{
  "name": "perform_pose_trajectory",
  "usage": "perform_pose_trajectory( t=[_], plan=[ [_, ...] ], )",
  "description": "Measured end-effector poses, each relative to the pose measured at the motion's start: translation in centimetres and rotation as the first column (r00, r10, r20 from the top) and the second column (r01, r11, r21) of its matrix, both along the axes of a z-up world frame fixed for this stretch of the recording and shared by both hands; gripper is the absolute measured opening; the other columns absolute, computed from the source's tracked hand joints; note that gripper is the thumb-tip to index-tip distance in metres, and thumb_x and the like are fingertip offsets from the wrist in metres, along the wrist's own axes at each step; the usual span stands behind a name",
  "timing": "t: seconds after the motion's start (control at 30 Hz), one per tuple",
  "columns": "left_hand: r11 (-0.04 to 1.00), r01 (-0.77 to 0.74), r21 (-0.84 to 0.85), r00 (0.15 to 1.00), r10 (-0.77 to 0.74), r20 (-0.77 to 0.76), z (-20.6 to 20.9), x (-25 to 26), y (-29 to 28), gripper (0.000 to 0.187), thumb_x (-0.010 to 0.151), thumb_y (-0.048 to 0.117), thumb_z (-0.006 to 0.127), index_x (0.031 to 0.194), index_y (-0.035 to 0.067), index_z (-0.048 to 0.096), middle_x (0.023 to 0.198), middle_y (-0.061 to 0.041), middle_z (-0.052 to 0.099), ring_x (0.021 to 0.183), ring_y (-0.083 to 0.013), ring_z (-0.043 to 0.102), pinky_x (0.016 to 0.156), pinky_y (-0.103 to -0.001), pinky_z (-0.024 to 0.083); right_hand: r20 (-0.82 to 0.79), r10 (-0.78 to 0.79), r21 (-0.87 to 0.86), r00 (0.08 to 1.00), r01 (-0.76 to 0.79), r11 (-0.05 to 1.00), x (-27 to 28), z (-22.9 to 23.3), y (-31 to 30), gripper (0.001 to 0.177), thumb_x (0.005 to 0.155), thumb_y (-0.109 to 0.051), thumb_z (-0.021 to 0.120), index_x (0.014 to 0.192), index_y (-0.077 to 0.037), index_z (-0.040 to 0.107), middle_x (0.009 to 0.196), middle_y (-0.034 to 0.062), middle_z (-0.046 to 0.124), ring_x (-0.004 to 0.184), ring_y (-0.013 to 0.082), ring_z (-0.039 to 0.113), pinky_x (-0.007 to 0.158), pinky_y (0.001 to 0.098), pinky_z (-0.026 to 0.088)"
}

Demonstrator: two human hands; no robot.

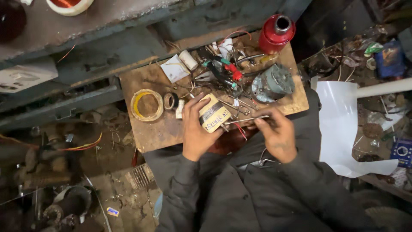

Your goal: The person works on a cylindrical electrical component, using a wrench to tighten a nut on a shaft. They then use pliers to adjust wires and a screwdriver to manipulate internal parts. Finally, they attach a circular wooden piece to the component.

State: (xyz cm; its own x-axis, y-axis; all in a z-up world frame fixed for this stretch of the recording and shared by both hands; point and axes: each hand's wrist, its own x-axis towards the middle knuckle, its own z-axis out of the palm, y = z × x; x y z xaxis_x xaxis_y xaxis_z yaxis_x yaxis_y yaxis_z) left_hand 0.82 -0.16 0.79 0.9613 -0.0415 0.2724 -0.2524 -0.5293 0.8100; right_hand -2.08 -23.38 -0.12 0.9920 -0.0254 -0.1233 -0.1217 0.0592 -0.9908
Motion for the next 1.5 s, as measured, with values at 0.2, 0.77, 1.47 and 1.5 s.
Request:
perform_pose_trajectory(
  t=[0.2, 0.77, 1.47, 1.5],
  plan=[
    [0.999, -0.003, -0.038, 1.000, 0.003, -0.001, -0.2, 0.0, 0.2, 0.083, 0.056, 0.009, 0.086, 0.134, 0.012, 0.055, 0.146, -0.012, 0.055, 0.136, -0.0366, 0.050, 0.117, -0.046, 0.040, -0.100, 0.122, 0.107, 0.987, -0.112, 0.988, 1.6, -2.5, -0.3, 0.011, 0.101, -0.003, 0.056, 0.112, 0.001, 0.057, 0.096, 0.0097, 0.072, 0.088, 0.0176, 0.072, 0.080, 0.0323, 0.061],
    [1.000, -0.010, 0.011, 0.999, 0.011, -0.037, 0.7, 0.1, -0.2, 0.080, 0.057, 0.009, 0.086, 0.132, 0.013, 0.059, 0.147, -0.008, 0.056, 0.133, -0.0341, 0.052, 0.115, -0.043, 0.043, 0.178, 0.360, -0.339, 0.916, -0.286, 0.896, 4.3, 1.7, -1.2, 0.009, 0.099, 0.005, 0.057, 0.105, 0.003, 0.063, 0.098, 0.0112, 0.067, 0.088, 0.0191, 0.070, 0.079, 0.0303, 0.056],
    [0.977, -0.116, 0.176, 0.993, 0.119, -0.008, 2.0, 1.3, -3.0, 0.074, 0.061, 0.021, 0.089, 0.131, 0.019, 0.064, 0.141, -0.003, 0.056, 0.123, -0.0337, 0.052, 0.105, -0.045, 0.044, 0.326, 0.675, -0.872, 0.662, -0.066, 0.485, -2.0, 6.2, 4.9, 0.032, 0.084, -0.014, 0.070, 0.113, -0.002, 0.064, 0.088, 0.0130, 0.060, 0.076, 0.0298, 0.064, 0.069, 0.0411, 0.053],
    [0.977, -0.110, 0.180, 0.993, 0.114, -0.014, 2.1, 1.2, -2.9, 0.075, 0.061, 0.020, 0.088, 0.132, 0.018, 0.064, 0.142, -0.003, 0.057, 0.123, -0.0336, 0.053, 0.105, -0.045, 0.044, 0.322, 0.667, -0.853, 0.671, -0.100, 0.513, -2.2, 5.3, 4.5, 0.033, 0.083, -0.015, 0.070, 0.113, -0.003, 0.064, 0.091, 0.0142, 0.061, 0.079, 0.0315, 0.065, 0.071, 0.0415, 0.054]
  ],
)
